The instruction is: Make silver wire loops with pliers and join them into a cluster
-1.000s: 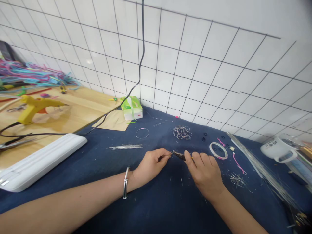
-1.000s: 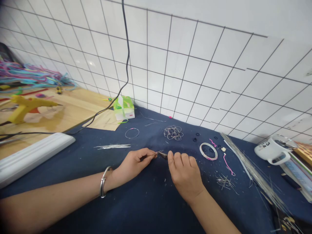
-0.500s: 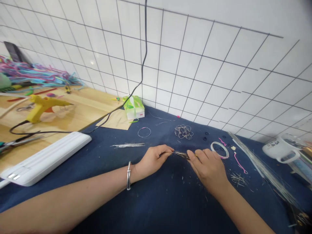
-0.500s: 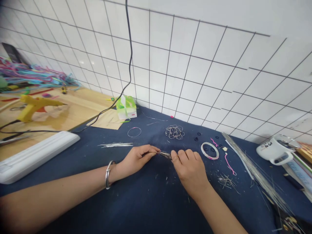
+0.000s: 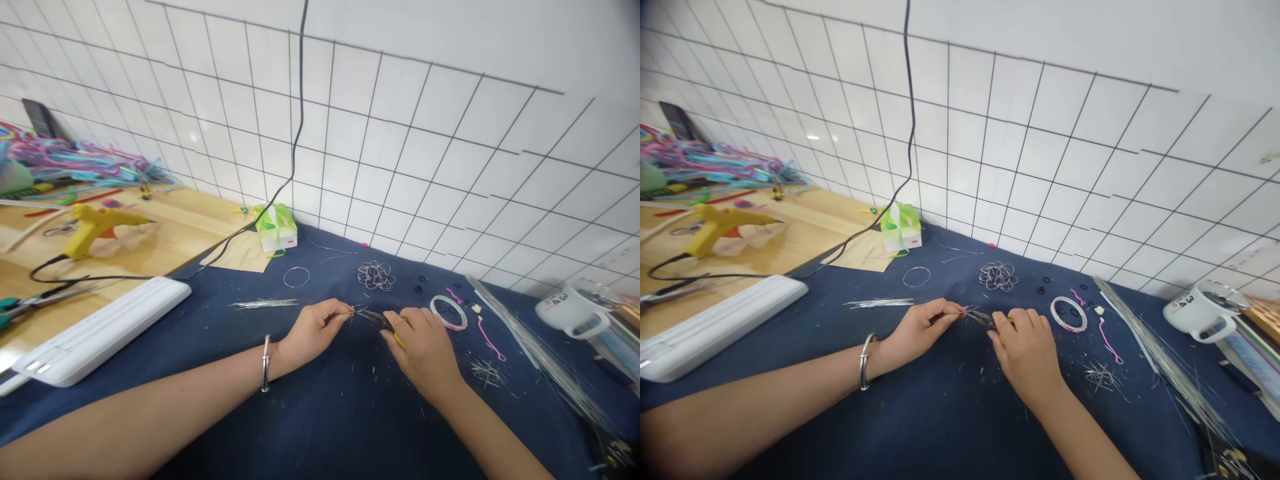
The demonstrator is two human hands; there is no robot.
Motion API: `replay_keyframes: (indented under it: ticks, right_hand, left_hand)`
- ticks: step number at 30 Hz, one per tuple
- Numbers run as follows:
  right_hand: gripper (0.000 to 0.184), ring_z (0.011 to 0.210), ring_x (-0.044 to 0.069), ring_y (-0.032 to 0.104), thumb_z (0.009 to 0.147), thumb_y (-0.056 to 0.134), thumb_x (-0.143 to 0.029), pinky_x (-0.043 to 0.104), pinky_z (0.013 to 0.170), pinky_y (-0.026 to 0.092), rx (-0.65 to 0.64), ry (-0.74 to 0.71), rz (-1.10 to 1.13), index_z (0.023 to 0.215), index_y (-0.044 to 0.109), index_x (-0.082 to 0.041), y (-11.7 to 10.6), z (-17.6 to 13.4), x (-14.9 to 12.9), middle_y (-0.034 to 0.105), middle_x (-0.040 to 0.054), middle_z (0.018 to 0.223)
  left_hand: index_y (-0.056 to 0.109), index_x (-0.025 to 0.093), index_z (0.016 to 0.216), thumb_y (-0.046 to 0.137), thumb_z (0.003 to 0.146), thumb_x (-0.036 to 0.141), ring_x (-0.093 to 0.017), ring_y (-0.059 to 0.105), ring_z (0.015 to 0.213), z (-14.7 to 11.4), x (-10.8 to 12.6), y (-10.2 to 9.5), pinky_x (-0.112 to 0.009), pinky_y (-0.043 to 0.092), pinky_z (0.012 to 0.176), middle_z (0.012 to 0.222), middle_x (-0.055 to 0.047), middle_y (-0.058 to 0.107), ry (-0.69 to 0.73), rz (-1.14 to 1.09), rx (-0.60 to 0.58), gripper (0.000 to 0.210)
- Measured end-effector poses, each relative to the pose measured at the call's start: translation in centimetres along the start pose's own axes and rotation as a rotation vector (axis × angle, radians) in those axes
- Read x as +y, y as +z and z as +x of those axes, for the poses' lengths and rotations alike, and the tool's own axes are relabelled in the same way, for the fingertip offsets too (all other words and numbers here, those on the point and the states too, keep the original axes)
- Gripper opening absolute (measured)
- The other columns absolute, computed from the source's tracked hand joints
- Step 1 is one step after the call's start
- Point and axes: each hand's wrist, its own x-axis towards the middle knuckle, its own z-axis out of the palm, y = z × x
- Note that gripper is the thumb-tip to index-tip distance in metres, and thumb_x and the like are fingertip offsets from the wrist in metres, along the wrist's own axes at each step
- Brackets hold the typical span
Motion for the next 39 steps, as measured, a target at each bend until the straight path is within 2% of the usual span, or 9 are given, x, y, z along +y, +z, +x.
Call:
replay_keyframes:
  ticks: [3, 5, 7, 10, 14, 19, 25, 30, 39]
  right_hand:
    - [0.026, 0.086, 0.020, 0.050, 0.086, 0.045, -0.032, 0.034, 0.076, 0.039, 0.020, 0.139, 0.220, 0.106, 0.055, -0.018, 0.0, -0.1, -0.3, 0.055, 0.0079, 0.091]
    - [0.024, 0.082, 0.018, 0.052, 0.087, 0.043, -0.034, 0.031, 0.072, 0.042, -0.045, 0.223, 0.399, 0.101, 0.056, -0.019, 0.0, -0.1, -0.7, 0.056, 0.0056, 0.089]
    - [0.021, 0.075, 0.016, 0.053, 0.087, 0.041, -0.035, 0.028, 0.067, 0.043, -0.131, 0.272, 0.525, 0.094, 0.056, -0.021, 0.1, -0.2, -1.2, 0.056, 0.0029, 0.083]
    - [0.021, 0.071, 0.015, 0.053, 0.088, 0.039, -0.035, 0.027, 0.063, 0.042, -0.206, 0.303, 0.596, 0.084, 0.055, -0.021, 0.3, -0.3, -2.1, 0.055, 0.0011, 0.077]
    - [0.021, 0.070, 0.015, 0.052, 0.088, 0.038, -0.034, 0.027, 0.062, 0.041, -0.248, 0.327, 0.609, 0.080, 0.052, -0.020, 0.5, -0.5, -2.9, 0.054, 0.0004, 0.075]
    - [0.019, 0.071, 0.015, 0.051, 0.088, 0.039, -0.034, 0.028, 0.064, 0.040, -0.229, 0.318, 0.567, 0.082, 0.051, -0.020, 0.7, -0.6, -3.1, 0.053, 0.0012, 0.076]
    - [0.017, 0.075, 0.017, 0.051, 0.087, 0.041, -0.031, 0.030, 0.067, 0.042, -0.164, 0.277, 0.449, 0.088, 0.053, -0.020, 0.8, -0.8, -3.2, 0.053, 0.0043, 0.081]
    - [0.018, 0.077, 0.019, 0.051, 0.087, 0.040, -0.031, 0.032, 0.069, 0.042, -0.173, 0.264, 0.400, 0.089, 0.053, -0.019, 0.7, -0.9, -3.3, 0.053, 0.0051, 0.082]
    - [0.019, 0.077, 0.018, 0.051, 0.087, 0.040, -0.031, 0.031, 0.070, 0.042, -0.160, 0.242, 0.350, 0.089, 0.054, -0.020, 0.7, -0.9, -3.3, 0.052, 0.0051, 0.082]
  left_hand:
    - [0.062, 0.017, 0.088, 0.047, 0.085, 0.027, -0.015, 0.060, 0.085, 0.2, -0.2, 0.0, -0.029, 0.047, 0.078, 0.090, -0.004, 0.065, -0.114, -0.092, 0.067, 0.018]
    - [0.061, 0.016, 0.088, 0.047, 0.085, 0.030, -0.016, 0.060, 0.085, 0.2, -0.2, 0.0, -0.030, 0.048, 0.078, 0.089, -0.005, 0.065, -0.158, -0.161, 0.095, 0.020]
    - [0.061, 0.016, 0.089, 0.048, 0.085, 0.030, -0.016, 0.061, 0.086, 0.2, -0.1, 0.0, -0.031, 0.048, 0.079, 0.090, -0.005, 0.066, -0.160, -0.212, 0.108, 0.020]
    - [0.062, 0.016, 0.090, 0.048, 0.085, 0.027, -0.015, 0.060, 0.089, -0.1, 0.3, 0.1, -0.030, 0.047, 0.082, 0.093, -0.005, 0.065, -0.126, -0.238, 0.091, 0.018]
    - [0.062, 0.017, 0.088, 0.051, 0.083, 0.022, -0.015, 0.059, 0.091, -0.5, 0.8, 0.3, -0.030, 0.046, 0.085, 0.096, -0.005, 0.065, -0.076, -0.242, 0.054, 0.014]
    - [0.062, 0.017, 0.084, 0.052, 0.082, 0.020, -0.014, 0.059, 0.094, -0.7, 0.7, 0.5, -0.030, 0.045, 0.088, 0.100, -0.004, 0.064, -0.024, -0.226, 0.036, 0.011]
    - [0.063, 0.018, 0.082, 0.053, 0.081, 0.017, -0.015, 0.059, 0.091, -0.7, 1.0, 0.3, -0.030, 0.046, 0.086, 0.094, -0.004, 0.065, 0.067, -0.086, 0.024, 0.010]
    - [0.063, 0.019, 0.086, 0.051, 0.081, 0.014, -0.015, 0.059, 0.088, -0.7, 1.3, 0.2, -0.028, 0.047, 0.083, 0.092, -0.003, 0.065, 0.154, 0.018, -0.025, 0.014]
    - [0.063, 0.019, 0.088, 0.046, 0.084, 0.015, -0.014, 0.059, 0.090, -0.7, 1.3, 0.1, -0.029, 0.044, 0.088, 0.092, -0.003, 0.065, 0.233, 0.132, -0.071, 0.018]
